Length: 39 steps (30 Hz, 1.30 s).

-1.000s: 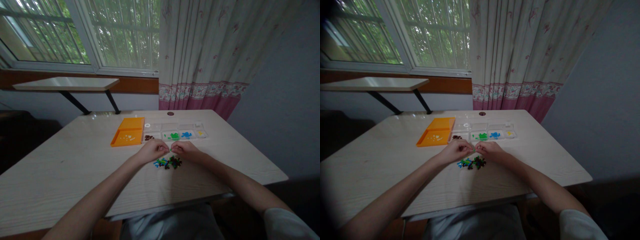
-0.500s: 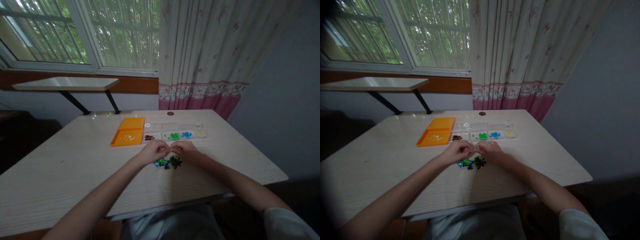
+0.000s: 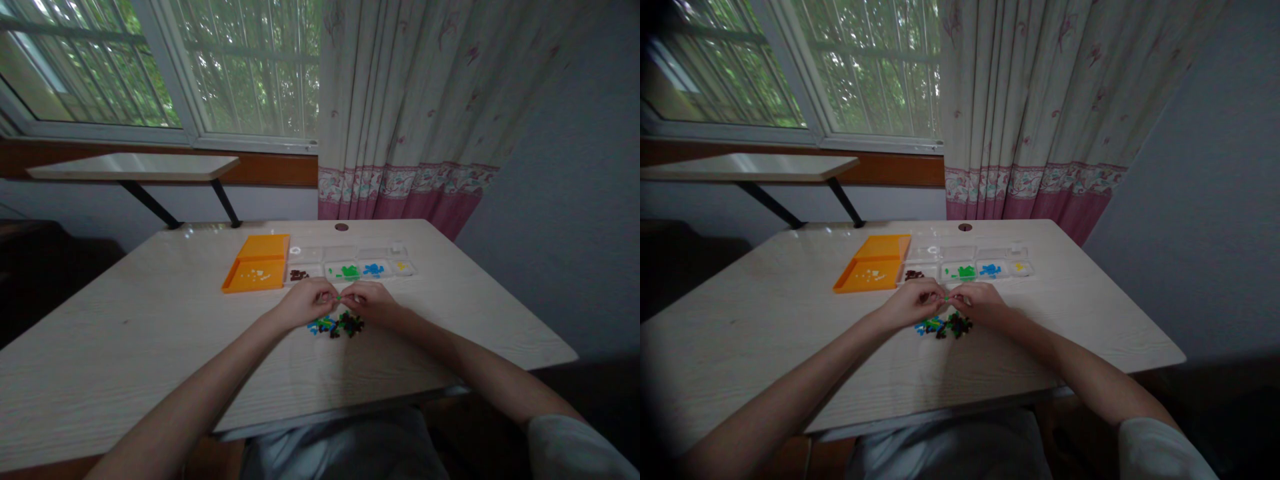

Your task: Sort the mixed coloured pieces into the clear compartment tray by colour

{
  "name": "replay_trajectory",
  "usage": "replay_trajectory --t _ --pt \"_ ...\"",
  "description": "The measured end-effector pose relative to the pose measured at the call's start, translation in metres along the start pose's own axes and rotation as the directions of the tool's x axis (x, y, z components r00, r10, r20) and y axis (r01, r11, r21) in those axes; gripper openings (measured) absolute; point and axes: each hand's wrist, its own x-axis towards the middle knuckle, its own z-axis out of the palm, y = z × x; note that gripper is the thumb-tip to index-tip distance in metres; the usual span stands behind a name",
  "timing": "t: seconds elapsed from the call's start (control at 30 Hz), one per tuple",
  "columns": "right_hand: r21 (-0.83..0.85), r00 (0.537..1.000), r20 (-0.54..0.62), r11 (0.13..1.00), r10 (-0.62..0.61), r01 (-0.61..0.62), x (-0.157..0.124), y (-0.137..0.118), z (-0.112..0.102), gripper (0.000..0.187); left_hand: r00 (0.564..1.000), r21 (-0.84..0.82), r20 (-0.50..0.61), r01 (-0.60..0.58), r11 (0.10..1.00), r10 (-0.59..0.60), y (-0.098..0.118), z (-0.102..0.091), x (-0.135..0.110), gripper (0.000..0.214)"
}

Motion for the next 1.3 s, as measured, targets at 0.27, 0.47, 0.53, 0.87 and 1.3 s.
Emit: replay_trajectory --t 0.27,0.47,0.53,0.87,1.3 --pt "0.014 0.957 -0.277 0.996 -0.084 0.091 0.005 0.006 -0.010 0.012 0.970 0.051 0.230 0.063 0.997 -0.074 -0.019 -0.005 -0.002 0.017" --pt "0.023 0.913 -0.391 0.991 -0.114 0.134 0.006 0.006 -0.022 0.009 0.958 0.091 0.279 0.050 0.995 -0.074 -0.020 -0.006 -0.003 0.019" --pt "0.015 0.902 -0.416 0.991 -0.117 0.136 0.006 0.006 -0.024 0.008 0.957 0.101 0.283 0.044 0.994 -0.071 -0.020 -0.006 -0.004 0.018" --pt "-0.055 0.902 -0.430 0.998 -0.040 0.018 0.005 0.010 -0.028 0.013 0.975 0.181 0.220 -0.004 0.983 -0.036 -0.025 -0.009 -0.004 0.019" --pt "-0.084 0.944 -0.322 0.992 0.065 -0.097 0.004 0.026 -0.023 0.018 0.966 0.244 0.258 -0.084 0.966 0.019 -0.023 -0.012 -0.004 0.019"
